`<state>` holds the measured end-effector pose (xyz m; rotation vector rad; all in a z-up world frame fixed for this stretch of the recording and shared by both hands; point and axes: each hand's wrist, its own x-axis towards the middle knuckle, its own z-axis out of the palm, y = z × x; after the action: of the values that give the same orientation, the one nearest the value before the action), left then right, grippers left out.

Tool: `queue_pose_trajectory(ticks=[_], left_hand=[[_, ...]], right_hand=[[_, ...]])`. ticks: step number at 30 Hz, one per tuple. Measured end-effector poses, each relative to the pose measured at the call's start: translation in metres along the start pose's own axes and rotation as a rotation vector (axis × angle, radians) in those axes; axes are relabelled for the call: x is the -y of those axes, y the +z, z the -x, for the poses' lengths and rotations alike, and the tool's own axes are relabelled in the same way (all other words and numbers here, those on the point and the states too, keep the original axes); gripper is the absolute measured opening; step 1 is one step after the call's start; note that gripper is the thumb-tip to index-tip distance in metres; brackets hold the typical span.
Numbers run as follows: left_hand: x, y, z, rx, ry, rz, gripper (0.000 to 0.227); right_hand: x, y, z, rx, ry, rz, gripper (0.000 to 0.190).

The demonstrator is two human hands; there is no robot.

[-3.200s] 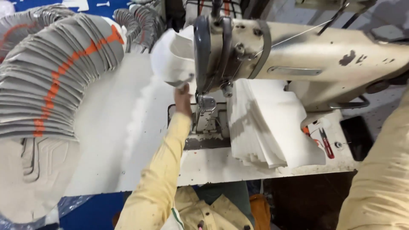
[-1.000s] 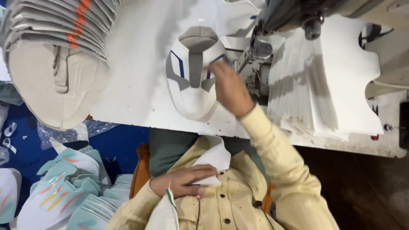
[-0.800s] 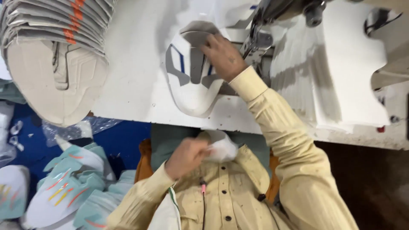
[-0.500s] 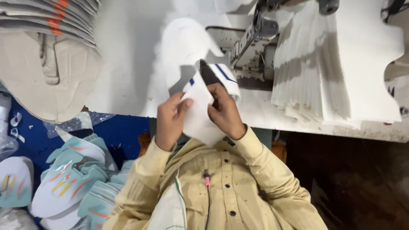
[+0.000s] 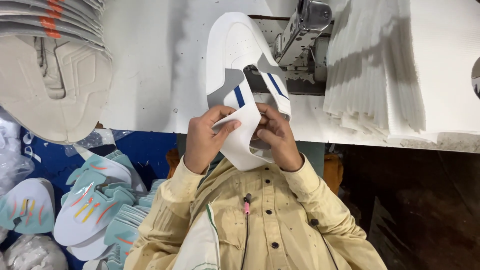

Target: The person sews white shoe parts using a sewing machine, then cuts the excess thread with scissors. They repeat this process for multiple shoe parts, handling each piece individually and placing the finished items on the table.

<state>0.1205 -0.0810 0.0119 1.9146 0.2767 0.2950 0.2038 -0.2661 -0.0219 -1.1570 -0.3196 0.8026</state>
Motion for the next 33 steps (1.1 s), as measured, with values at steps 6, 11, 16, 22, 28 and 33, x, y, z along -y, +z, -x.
queue_pose_trajectory(ticks=[6,11,16,22,28,33], left_hand=[[-0.002,0.002,-0.001,0.025,-0.064,0.042,0.024],[-0.010,0.008,0.007,-0.083,0.007,-0.110,0.024],[-0.043,0.009,0.006,-0.345,0.228,-0.290,0.041],[-0.040,0.017,-0.036,-0.234,0.337,-0.070,0.037],[-0.077,0.028,-0.108,-0.169,0.346,-0.254,0.038],[-0.078,0.017,-0.137,-0.106,0.401,-0.240,0.038]], right_hand=[[-0.003,0.003,0.002,0.007,-0.043,0.036,0.044],[-0.014,0.014,0.000,-0.257,0.017,0.226,0.036],[-0.014,0.018,0.002,-0.319,-0.091,0.257,0.033],[0.024,-0.006,-0.035,-0.304,-0.341,0.370,0.028],[0.087,-0.013,-0.077,-0.440,-0.437,0.431,0.056],[0.082,-0.022,-0.099,-0.441,-0.498,0.319,0.059]])
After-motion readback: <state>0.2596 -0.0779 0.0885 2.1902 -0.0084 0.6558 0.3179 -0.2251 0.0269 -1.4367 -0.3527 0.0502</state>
